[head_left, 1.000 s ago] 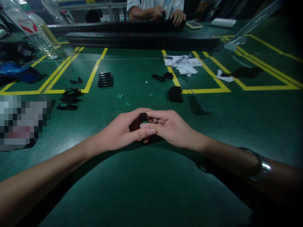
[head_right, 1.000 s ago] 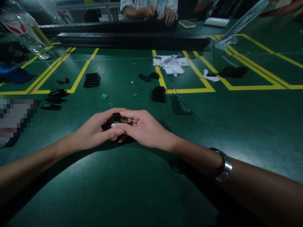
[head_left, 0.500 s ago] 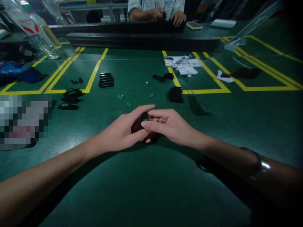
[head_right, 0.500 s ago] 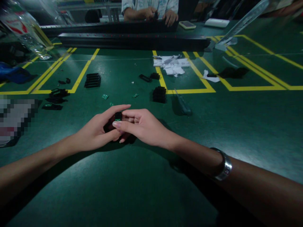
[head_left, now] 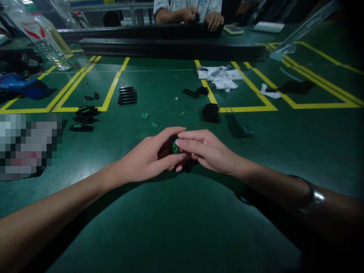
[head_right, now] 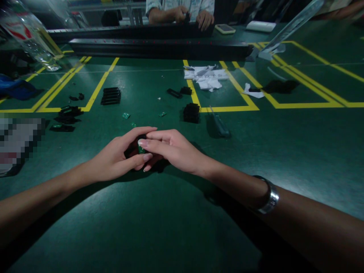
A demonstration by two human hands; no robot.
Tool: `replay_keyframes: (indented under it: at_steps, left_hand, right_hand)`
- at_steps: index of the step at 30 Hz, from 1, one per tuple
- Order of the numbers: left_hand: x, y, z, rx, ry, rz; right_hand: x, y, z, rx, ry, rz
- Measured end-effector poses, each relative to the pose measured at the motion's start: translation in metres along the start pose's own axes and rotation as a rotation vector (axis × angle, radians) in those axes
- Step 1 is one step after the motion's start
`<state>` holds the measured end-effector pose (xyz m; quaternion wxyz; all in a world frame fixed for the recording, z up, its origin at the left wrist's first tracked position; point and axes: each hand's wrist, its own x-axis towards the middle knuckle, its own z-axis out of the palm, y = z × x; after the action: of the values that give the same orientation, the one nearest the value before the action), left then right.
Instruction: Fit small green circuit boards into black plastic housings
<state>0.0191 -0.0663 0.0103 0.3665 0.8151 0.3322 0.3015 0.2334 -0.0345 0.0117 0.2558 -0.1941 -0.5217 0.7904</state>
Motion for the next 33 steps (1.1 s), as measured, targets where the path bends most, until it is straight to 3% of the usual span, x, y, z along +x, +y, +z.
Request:
replay_keyframes:
  at_steps: [8,15,27,33]
  left_hand:
    - [-0.0008,-0.0044,0.0017,-0.02,0.01,0.01]
    - [0.001,-0.0019,-0.0011,0.037,0.033,0.01]
    - [0.0001,-0.0006,-0.0011,-0.158,0.0,-0.069]
    - [0.0003,-0.0006,-0.0006,-0.113,0.105,-0.081]
  right_hand:
    - [0.0013,-0.0015,0.0028,-0.106,0.025,0.003]
    - [-0.0005,-0.0017,0.0003,-0.354,0.096,-0.047]
    - [0.0022,-0.0018,0.0045,-0.152,0.016,-0.021]
    - [0.0009,0.0003,0.0,-0.189,0.007,-0.031]
